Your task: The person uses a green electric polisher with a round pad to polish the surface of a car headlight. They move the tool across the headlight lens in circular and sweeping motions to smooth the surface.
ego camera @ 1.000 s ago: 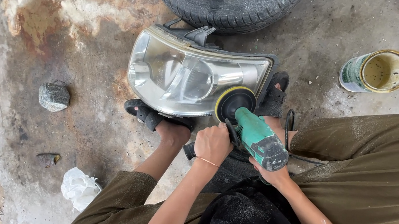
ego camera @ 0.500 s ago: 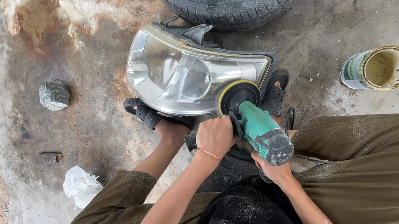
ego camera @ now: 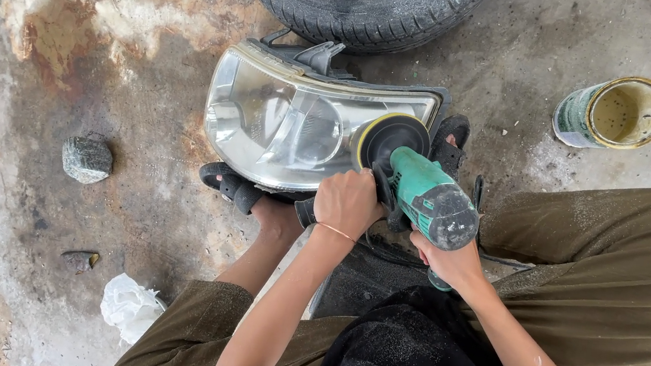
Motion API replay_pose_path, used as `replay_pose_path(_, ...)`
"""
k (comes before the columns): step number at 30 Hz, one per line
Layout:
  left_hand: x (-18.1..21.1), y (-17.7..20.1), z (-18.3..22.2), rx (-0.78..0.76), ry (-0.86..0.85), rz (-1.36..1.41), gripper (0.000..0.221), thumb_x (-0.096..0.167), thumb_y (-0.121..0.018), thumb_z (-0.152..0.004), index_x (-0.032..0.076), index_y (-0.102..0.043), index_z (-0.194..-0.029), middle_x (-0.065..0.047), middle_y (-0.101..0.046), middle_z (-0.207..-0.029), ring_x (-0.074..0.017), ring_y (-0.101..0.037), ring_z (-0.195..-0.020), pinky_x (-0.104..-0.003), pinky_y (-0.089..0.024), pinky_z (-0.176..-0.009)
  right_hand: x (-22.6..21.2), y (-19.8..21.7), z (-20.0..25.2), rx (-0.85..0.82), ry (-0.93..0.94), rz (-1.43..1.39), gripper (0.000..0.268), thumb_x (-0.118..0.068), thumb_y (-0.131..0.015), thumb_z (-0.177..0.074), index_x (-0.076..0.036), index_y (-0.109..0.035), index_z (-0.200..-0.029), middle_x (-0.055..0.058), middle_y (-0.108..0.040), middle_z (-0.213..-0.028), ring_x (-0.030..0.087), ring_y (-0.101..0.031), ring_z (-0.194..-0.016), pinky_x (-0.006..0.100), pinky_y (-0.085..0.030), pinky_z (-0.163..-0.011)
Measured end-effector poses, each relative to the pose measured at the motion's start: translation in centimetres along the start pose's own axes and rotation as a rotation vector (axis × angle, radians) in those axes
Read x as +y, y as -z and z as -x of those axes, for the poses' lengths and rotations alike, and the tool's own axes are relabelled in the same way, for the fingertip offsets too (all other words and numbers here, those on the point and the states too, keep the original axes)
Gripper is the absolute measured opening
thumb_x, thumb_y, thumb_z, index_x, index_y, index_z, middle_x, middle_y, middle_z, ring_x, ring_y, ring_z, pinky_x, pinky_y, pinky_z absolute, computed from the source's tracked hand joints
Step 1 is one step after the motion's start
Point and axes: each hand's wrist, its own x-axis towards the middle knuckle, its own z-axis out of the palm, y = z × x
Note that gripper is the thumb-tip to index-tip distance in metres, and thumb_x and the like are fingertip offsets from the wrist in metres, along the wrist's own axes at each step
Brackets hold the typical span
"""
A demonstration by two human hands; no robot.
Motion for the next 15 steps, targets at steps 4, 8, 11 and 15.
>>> replay_pose_path(4,0.2,-0.7,-1.3,0.027,-0.019,-0.013,0.023,0.013,-0.057,-0.084,0.001,-0.072,-0.095,-0.015,-0.072,-0.071,-0.0391,-0.074,-0.069,-0.048,-0.055,-0.057,-1.0,0.8,0.1,0.096,-0.010,-0.088,0.037,-0.021,-0.065,-0.077,-0.011,-0.065,-0.041,0.005,-0.063,-0.043,0.020,-0.065,-0.045,0.033,-0.047,-0.055)
replay_pose_path(8,0.6,-1.0,-3.4,0.021,-0.048,-0.015,0.024,0.013,-0.058,-0.082,0.000,-0.074,-0.095,-0.015,-0.073,-0.073,-0.0389,-0.074,-0.070,-0.047,-0.055,-0.057,1.3,1.4,-1.4,0.133,-0.048,-0.080,0.032,-0.020,-0.063,-0.072,-0.008,-0.065,-0.042,0.008,-0.062,-0.043,0.021,-0.063,-0.044,0.033,-0.046,-0.052)
replay_pose_path(11,0.7,-0.8,-5.0,-0.015,-0.047,-0.019,0.025,0.018,-0.063,-0.076,0.004,-0.074,-0.093,-0.013,-0.074,-0.077,-0.0391,-0.075,-0.076,-0.049,-0.056,-0.063,0.6,2.2,-1.4,0.168,-0.079,-0.098,0.035,-0.022,-0.065,-0.076,-0.008,-0.068,-0.044,0.007,-0.065,-0.044,0.021,-0.064,-0.044,0.033,-0.048,-0.053)
replay_pose_path(15,0.5,1.9,-6.8,-0.009,-0.038,-0.056,0.023,0.020,-0.068,-0.073,0.007,-0.078,-0.090,-0.011,-0.075,-0.076,-0.0365,-0.076,-0.075,-0.046,-0.057,-0.064,-0.8,3.3,-2.3,0.240,0.072,-0.095,0.033,-0.014,-0.068,-0.078,-0.009,-0.065,-0.045,0.005,-0.060,-0.041,0.019,-0.058,-0.039,0.035,-0.046,-0.049)
